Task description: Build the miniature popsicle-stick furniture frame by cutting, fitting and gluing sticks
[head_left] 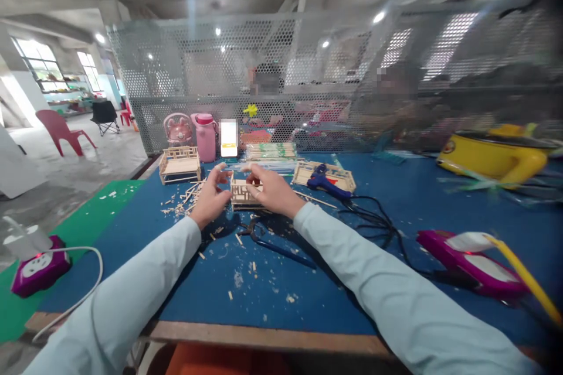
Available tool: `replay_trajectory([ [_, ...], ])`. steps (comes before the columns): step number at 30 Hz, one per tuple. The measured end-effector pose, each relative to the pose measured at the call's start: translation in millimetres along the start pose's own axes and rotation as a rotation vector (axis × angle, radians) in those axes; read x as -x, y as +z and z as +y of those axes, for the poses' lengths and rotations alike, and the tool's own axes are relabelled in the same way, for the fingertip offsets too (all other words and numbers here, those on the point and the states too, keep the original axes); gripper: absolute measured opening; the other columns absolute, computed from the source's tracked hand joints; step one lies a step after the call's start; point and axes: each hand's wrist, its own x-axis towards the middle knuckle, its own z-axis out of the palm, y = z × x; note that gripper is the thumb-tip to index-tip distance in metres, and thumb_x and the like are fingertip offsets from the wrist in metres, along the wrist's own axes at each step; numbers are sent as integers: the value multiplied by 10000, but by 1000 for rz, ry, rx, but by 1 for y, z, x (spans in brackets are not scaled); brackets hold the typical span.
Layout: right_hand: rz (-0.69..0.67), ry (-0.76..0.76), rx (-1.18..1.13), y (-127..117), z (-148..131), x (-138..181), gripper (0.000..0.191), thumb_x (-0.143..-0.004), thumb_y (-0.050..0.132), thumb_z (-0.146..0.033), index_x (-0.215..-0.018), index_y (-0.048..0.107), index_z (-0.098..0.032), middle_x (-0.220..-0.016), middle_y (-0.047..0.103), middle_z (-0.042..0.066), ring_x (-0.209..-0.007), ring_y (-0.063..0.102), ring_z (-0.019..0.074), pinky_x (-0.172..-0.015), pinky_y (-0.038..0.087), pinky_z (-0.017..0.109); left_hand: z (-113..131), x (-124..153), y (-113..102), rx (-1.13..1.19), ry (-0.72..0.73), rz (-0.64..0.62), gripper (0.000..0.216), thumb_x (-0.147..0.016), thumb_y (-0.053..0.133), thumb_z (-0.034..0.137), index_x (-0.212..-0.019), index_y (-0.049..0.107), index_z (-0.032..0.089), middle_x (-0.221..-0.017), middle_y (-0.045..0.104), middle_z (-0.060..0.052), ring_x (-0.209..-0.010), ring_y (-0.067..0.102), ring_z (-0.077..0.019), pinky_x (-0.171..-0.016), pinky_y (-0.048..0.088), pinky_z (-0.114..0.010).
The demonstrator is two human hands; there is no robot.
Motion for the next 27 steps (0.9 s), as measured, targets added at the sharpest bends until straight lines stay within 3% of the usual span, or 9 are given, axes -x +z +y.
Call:
replay_trajectory([
  [5,-21,-6,126,-2,-9,-2,310,-762,503,-125,-1064,529,-187,-812,636,22,-766,555,166,-724,337,283,10,-5,23,235,-196,197,618,-611,458,84,-1218,413,188,-1172,536,-84,-902,543,-150,-729,446,-262],
  [7,-17,34,175,-2,-14,-2,312,-773,494,-122,-1077,523,-186,-828,641,30,-814,560,182,-757,318,304,10,-6,27,304,-202,233,566,-639,429,101,-1198,420,189,-1115,571,-70,-899,555,-141,-731,444,-255],
  [12,2,102,164,0,-20,0,353,-782,481,-110,-1129,479,-171,-857,640,40,-852,565,189,-801,311,319,4,2,24,174,-55,66,583,-624,512,91,-1193,416,180,-1045,600,-78,-980,561,-183,-815,441,-315],
  [16,19,96,124,3,-16,1,379,-776,481,-108,-1152,455,-157,-873,638,43,-861,567,195,-829,314,335,7,8,23,-69,60,80,613,-615,565,58,-1199,419,174,-1034,610,-87,-1003,560,-197,-890,419,-364],
  [21,44,68,70,3,-11,2,376,-771,489,-109,-1142,456,-160,-886,639,45,-862,563,189,-845,313,346,9,6,19,-144,51,-13,616,-633,552,56,-1221,399,158,-1008,627,-89,-895,593,-185,-803,479,-358],
  [27,72,32,57,2,-6,4,360,-752,515,-113,-1107,488,-162,-840,633,34,-809,558,178,-808,330,322,3,-1,13,-157,116,13,694,-619,605,77,-1264,357,143,-1006,620,-93,-1012,569,-208,-884,448,-375],
])
